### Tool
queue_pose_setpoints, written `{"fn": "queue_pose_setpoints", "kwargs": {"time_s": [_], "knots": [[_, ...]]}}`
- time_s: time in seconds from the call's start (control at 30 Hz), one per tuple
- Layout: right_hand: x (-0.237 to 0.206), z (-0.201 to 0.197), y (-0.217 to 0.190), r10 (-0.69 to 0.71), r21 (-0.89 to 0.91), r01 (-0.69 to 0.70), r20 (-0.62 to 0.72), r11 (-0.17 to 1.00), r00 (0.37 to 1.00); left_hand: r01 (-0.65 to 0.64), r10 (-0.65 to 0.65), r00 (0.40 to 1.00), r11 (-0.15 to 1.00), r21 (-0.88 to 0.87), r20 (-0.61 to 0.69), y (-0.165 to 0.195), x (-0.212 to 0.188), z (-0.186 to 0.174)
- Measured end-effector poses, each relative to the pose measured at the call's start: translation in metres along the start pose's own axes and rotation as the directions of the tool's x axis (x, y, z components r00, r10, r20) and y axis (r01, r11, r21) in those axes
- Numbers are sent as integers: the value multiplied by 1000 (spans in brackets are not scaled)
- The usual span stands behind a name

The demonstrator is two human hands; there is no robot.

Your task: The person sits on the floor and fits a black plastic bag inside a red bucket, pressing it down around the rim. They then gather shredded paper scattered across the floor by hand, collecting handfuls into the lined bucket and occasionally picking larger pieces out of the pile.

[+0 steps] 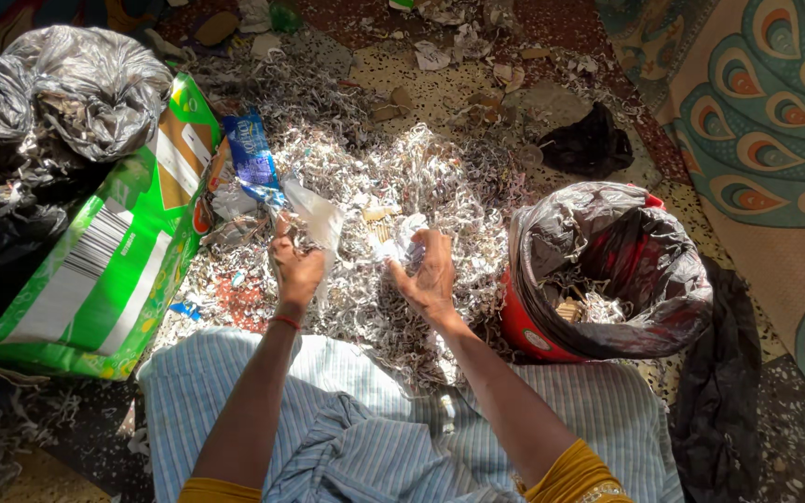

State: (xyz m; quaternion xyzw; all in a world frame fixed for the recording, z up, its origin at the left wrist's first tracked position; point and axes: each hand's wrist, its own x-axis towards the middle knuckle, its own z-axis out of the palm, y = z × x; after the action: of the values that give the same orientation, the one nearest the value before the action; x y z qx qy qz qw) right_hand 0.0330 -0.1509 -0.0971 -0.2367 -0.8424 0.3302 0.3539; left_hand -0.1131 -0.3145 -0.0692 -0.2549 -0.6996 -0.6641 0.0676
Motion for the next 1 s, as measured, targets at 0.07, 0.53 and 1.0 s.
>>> {"fn": "queue_pose_setpoints", "kwargs": {"time_s": [0.07, 0.53, 1.0], "knots": [[0, -1, -6, 111, 119, -114, 36, 986, 993, -112, 113, 994, 989, 97, -8, 2, -8, 5], [-21, 3, 2, -94, -387, 105, 47, 916, 995, 78, -158, 981, 853, 516, 113, 6, -31, 18], [-30, -4, -22, -123, -77, 138, 176, 987, 977, -157, 143, 987, 870, 468, 65, 5, -40, 35]]}}
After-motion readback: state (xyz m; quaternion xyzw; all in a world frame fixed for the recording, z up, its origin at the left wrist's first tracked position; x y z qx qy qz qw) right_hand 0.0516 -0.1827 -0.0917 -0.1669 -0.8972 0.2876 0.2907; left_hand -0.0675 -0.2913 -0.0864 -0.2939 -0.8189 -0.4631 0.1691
